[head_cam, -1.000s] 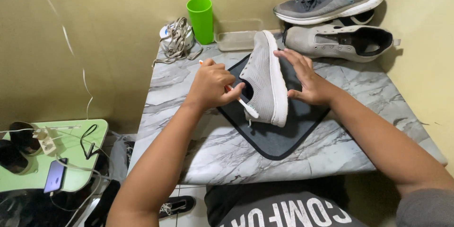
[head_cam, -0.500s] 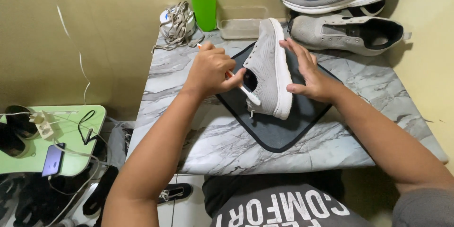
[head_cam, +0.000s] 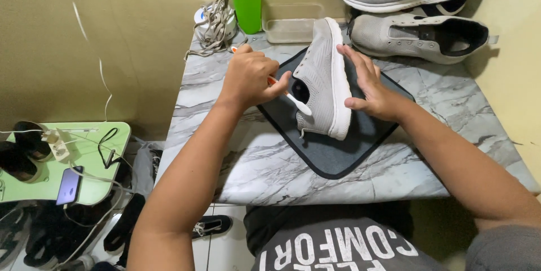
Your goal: The person scrubs a gray sneaker with a toothbrush, repeatedly dipping the brush into a small container of liquid. They rotate the shoe to clean the upper, heel, and side panels, then place it back on the mat.
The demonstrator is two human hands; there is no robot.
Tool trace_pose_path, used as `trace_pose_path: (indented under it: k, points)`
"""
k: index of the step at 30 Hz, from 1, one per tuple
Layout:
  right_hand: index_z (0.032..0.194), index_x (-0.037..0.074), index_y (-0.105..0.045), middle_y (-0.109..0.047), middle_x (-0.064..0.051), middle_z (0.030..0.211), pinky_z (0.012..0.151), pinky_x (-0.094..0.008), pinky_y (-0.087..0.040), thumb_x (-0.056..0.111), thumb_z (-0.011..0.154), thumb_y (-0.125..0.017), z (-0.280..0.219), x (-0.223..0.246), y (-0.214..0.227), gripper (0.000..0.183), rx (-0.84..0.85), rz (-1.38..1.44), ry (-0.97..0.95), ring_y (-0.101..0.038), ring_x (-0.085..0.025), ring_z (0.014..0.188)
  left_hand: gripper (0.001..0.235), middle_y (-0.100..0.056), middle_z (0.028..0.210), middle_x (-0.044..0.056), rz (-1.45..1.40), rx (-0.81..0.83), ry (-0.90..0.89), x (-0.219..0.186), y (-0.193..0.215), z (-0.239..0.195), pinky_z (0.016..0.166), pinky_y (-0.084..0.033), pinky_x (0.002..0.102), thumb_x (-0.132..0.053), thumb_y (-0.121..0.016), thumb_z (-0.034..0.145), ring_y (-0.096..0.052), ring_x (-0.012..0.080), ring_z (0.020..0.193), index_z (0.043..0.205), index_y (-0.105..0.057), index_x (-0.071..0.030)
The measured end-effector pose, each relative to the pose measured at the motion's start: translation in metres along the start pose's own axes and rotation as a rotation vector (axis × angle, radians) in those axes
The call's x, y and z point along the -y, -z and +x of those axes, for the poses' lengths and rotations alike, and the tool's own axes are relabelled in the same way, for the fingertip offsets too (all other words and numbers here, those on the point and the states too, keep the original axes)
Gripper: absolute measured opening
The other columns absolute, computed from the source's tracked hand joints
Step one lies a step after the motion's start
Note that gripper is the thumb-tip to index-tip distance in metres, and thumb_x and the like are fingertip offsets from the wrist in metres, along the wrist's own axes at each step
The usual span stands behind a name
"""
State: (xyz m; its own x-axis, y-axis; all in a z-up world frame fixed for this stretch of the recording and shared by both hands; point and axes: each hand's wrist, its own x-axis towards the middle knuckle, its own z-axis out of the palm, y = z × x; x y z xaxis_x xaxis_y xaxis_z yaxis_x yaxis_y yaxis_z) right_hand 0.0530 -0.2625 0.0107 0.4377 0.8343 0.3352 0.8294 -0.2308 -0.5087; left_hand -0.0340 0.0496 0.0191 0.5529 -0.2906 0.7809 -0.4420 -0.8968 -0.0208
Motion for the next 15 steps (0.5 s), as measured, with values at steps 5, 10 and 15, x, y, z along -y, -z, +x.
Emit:
trace_pose_path:
  k: [5, 10, 15]
  points:
    - [0.165, 0.008, 0.003, -0.01, -0.016, 0.169, 0.116, -0.052, 0.003, 0.08, 0.082, -0.052, 0.001, -0.001, 0.0, 0.123, 0.004, -0.006, 0.006, -0.006, -0.033, 0.152, 0.048, -0.057, 0.047, 0.0, -0.001, -0.008, -0.199, -0.027, -0.004, 0.004, 0.069, -0.041, 0.034, -0.05, -0.053, 0.091, -0.056, 0.0182, 0.051, 0.054, -0.055, -0.02]
    - [0.164, 0.008, 0.004, -0.007, -0.017, 0.17, 0.115, -0.053, 0.002, 0.08, 0.083, -0.051, 0.0, 0.0, 0.001, 0.122, 0.018, -0.002, 0.002, -0.005, -0.034, 0.152, 0.048, -0.057, 0.046, 0.001, 0.034, -0.041, -0.196, -0.008, -0.003, 0.005, 0.068, -0.041, 0.033, -0.049, -0.053, 0.091, -0.056, 0.0188, 0.049, 0.053, -0.054, -0.02]
    - [0.165, 0.009, 0.003, -0.007, -0.015, 0.17, 0.115, -0.052, 0.001, 0.078, 0.083, -0.052, -0.002, -0.004, 0.001, 0.121, 0.017, -0.008, -0.006, -0.006, -0.033, 0.151, 0.049, -0.053, 0.045, 0.002, 0.026, -0.146, -0.146, 0.0, 0.002, 0.004, 0.066, -0.041, 0.033, -0.049, -0.054, 0.093, -0.054, 0.0201, 0.047, 0.054, -0.052, -0.02]
